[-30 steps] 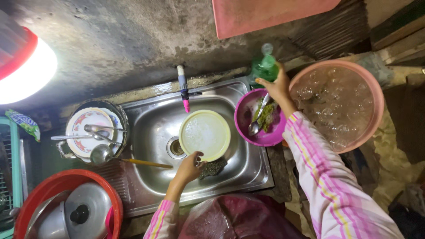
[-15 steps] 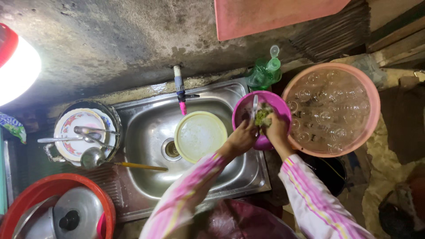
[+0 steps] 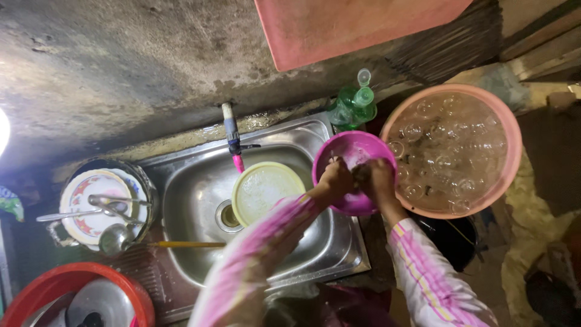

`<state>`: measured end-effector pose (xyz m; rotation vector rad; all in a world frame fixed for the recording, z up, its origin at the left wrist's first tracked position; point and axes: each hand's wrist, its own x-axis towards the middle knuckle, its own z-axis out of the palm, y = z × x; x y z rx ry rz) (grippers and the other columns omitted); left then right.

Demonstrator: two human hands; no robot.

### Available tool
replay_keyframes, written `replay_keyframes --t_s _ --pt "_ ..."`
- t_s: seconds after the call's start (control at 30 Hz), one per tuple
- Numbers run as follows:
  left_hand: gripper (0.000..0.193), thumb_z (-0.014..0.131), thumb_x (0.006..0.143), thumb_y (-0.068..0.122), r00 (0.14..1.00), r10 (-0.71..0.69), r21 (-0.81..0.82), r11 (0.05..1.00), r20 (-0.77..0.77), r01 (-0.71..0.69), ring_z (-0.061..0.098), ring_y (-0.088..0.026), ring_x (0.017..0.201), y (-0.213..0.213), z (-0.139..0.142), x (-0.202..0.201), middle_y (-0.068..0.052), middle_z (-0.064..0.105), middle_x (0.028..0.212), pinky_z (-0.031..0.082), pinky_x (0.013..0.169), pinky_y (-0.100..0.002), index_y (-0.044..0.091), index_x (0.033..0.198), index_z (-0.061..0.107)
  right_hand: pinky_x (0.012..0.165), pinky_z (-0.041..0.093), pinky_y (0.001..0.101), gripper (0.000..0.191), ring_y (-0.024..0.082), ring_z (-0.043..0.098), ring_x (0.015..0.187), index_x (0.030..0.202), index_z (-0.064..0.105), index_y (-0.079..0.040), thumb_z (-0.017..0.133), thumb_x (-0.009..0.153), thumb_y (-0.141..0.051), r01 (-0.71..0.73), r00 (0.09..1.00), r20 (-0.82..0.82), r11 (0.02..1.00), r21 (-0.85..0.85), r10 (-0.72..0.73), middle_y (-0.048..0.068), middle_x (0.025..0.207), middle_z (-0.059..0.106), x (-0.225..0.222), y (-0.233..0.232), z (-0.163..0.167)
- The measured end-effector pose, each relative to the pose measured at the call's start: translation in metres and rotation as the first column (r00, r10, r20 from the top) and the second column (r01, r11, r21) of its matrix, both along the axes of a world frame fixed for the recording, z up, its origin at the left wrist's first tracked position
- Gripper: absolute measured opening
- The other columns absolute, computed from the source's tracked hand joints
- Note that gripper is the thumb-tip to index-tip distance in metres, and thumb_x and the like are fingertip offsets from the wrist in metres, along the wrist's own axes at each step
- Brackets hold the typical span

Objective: The person washes dishes at a kitchen sink, scrubbing plates, bowls, pot lids and a frying pan with a soapy sponge, rinsing each item under the tap, and placing the cleaned items into a red basin and a dish rack. They apply dish soap from a green bottle and stack utensils in a holder.

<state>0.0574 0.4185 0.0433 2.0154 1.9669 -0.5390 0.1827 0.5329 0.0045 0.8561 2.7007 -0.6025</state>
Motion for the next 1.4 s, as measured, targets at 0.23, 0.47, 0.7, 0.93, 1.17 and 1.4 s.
replay_keyframes --t_s 0.23,0.47,0.7,0.93,1.17,1.4 --pt "0.021 0.059 0.092 0.012 0.769 0.558 -0.046 0.818 0.312 -0.574 0.073 -0.035 0.087 -0.155 0.077 -0.038 -0.016 0.073 0.089 0.056 0.074 -0.047 0.013 0.102 0.078 0.104 0.04 0.059 0.057 0.053 0.052 0.126 0.134 0.065 -0.012 0.073 0.077 -0.02 -0.115 0.852 -0.49 0.979 0.167 0.184 0.032 0.143 0.047 -0.038 -0.052 -0.005" --pt "0.03 0.062 0.094 0.013 0.05 0.773 -0.272 0.282 0.633 -0.92 0.075 -0.034 0.089 -0.261 0.076 -0.009 -0.02 0.074 0.104 0.056 0.081 -0.041 0.014 0.122 0.073 0.111 0.037 0.0609 0.057 0.048 0.045 0.134 0.134 0.058 -0.013 0.072 0.079 -0.02 -0.156 0.987 -0.022 0.976 0.154 0.161 0.024 0.142 0.046 -0.068 -0.059 -0.032" --pt "0.042 0.058 0.091 0.003 -0.074 0.71 -0.291 0.19 0.7 -0.938 0.067 -0.025 0.065 -0.292 0.054 0.008 -0.019 0.072 0.079 0.053 0.065 -0.038 0.012 0.132 0.067 0.108 0.037 0.0642 0.082 0.059 0.035 0.139 0.145 0.054 -0.017 0.08 0.067 -0.017 0.127 0.984 -0.142 0.979 0.162 -0.104 0.035 0.154 0.034 -0.065 -0.03 -0.003" --pt "0.038 0.053 0.099 0.008 -0.756 0.147 -0.768 0.044 0.638 -0.639 0.045 -0.012 0.048 -0.286 0.052 0.002 -0.004 0.057 0.07 0.041 0.043 -0.029 0.01 0.136 0.06 0.098 0.054 0.046 0.027 0.034 0.062 0.12 0.12 0.069 -0.015 0.071 0.094 -0.01 0.03 0.963 -0.267 0.997 -0.074 -0.049 0.014 0.133 0.066 -0.042 -0.016 0.013" --pt "0.045 0.05 0.092 0.004 -0.828 -0.005 -0.827 -0.035 0.561 -0.561 0.042 -0.009 0.046 -0.286 0.049 0.022 0.001 0.059 0.071 0.037 0.041 -0.027 0.014 0.135 0.059 0.059 0.057 0.0376 0.042 0.022 0.069 0.069 0.123 0.069 -0.009 0.075 0.083 -0.022 0.134 0.868 -0.041 0.312 -0.94 -0.496 0.008 0.087 0.074 -0.041 -0.136 0.071" --pt "0.03 0.056 0.091 0.003 -0.112 0.06 -0.11 -0.031 0.992 -0.993 0.062 -0.008 0.069 -0.328 0.027 0.058 -0.003 0.069 0.084 0.047 0.06 -0.024 -0.005 0.116 0.072 0.065 0.061 0.0479 0.04 0.04 0.074 0.079 0.12 0.067 0.004 0.07 0.089 -0.021 0.092 0.81 -0.31 0.631 -0.77 -0.497 0.022 0.1 0.073 -0.102 -0.282 0.093"
